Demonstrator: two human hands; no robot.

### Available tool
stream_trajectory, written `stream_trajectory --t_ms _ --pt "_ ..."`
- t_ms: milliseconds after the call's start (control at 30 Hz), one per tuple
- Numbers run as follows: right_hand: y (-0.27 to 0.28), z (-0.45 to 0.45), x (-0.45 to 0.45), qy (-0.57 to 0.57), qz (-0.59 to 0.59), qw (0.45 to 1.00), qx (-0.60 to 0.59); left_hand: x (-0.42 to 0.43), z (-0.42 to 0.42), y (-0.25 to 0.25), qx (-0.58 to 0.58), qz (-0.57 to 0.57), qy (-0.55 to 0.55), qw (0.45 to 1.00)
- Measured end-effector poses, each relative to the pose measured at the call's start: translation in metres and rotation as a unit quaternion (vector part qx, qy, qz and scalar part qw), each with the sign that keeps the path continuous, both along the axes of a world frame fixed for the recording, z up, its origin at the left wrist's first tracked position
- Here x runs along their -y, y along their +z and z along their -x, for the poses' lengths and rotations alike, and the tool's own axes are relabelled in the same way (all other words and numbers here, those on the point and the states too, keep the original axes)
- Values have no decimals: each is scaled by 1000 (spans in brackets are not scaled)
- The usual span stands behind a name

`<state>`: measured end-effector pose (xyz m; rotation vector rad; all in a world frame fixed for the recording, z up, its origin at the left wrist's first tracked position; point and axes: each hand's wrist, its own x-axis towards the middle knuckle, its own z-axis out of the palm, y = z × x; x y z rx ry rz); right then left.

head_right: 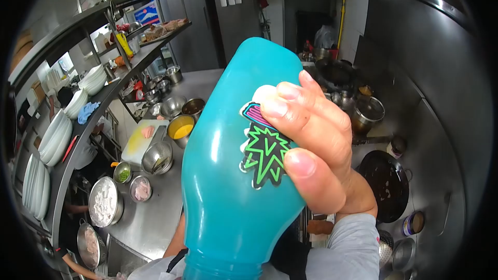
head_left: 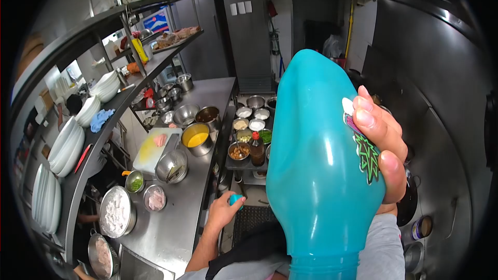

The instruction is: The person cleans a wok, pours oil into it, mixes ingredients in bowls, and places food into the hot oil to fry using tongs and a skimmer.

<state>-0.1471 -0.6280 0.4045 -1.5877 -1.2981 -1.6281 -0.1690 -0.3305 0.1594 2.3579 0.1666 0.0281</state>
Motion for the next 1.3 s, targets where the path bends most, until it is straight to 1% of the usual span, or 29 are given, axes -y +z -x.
stream_trajectory --t_ms 167,333,433,533,600,667,700,767,833,867,967,1000,1033,1100,1133,1167,1233,1300 --pt "8 -8 -4 8 -8 999 31 -1 1 -2 15 3 10 1000" --pt "13 -7 6 -15 50 998 -34 1 2 10 56 35 2 998" --pt "4 -17 3 -4 61 997 -55 -6 -2 -14 147 10 -21 989" --pt "-25 -33 -9 19 30 997 -74 -17 -15 -42 94 133 -17 987" --pt "-48 -41 -20 30 17 993 -109 -19 -7 -48 72 170 0 983" --pt "-73 -46 -25 60 31 982 -179 -16 -4 -23 64 165 30 984" --pt "-91 -51 -30 77 25 974 -210 -17 -2 -19 50 160 53 984" --pt "-137 -60 -38 116 3 945 -306 -30 -3 -30 160 164 22 973" --pt "-178 -57 -52 154 -23 887 -436 -36 6 -10 112 276 17 954" --pt "-197 -55 -60 170 -43 850 -496 -39 8 -7 125 257 10 958" --pt "-255 -54 -76 42 61 804 -590 -38 6 11 155 181 -29 971" --pt "-275 -53 -82 35 82 787 -611 -37 8 11 121 163 -33 979" --pt "-299 -52 -89 25 102 769 -631 -33 6 10 125 123 -31 984" --pt "-334 -49 -102 28 150 762 -630 -26 -1 -2 187 -8 -49 981" --pt "-345 -47 -107 25 179 746 -641 -27 -4 -13 153 -64 -60 984" --pt "-353 -46 -113 24 204 725 -657 -27 -5 -20 111 -90 -60 988" --pt "-371 -43 -123 23 223 717 -660 -26 -6 -29 27 -140 -65 988" --pt "-384 -42 -129 30 241 709 -662 -26 -3 -32 9 -160 -95 983"
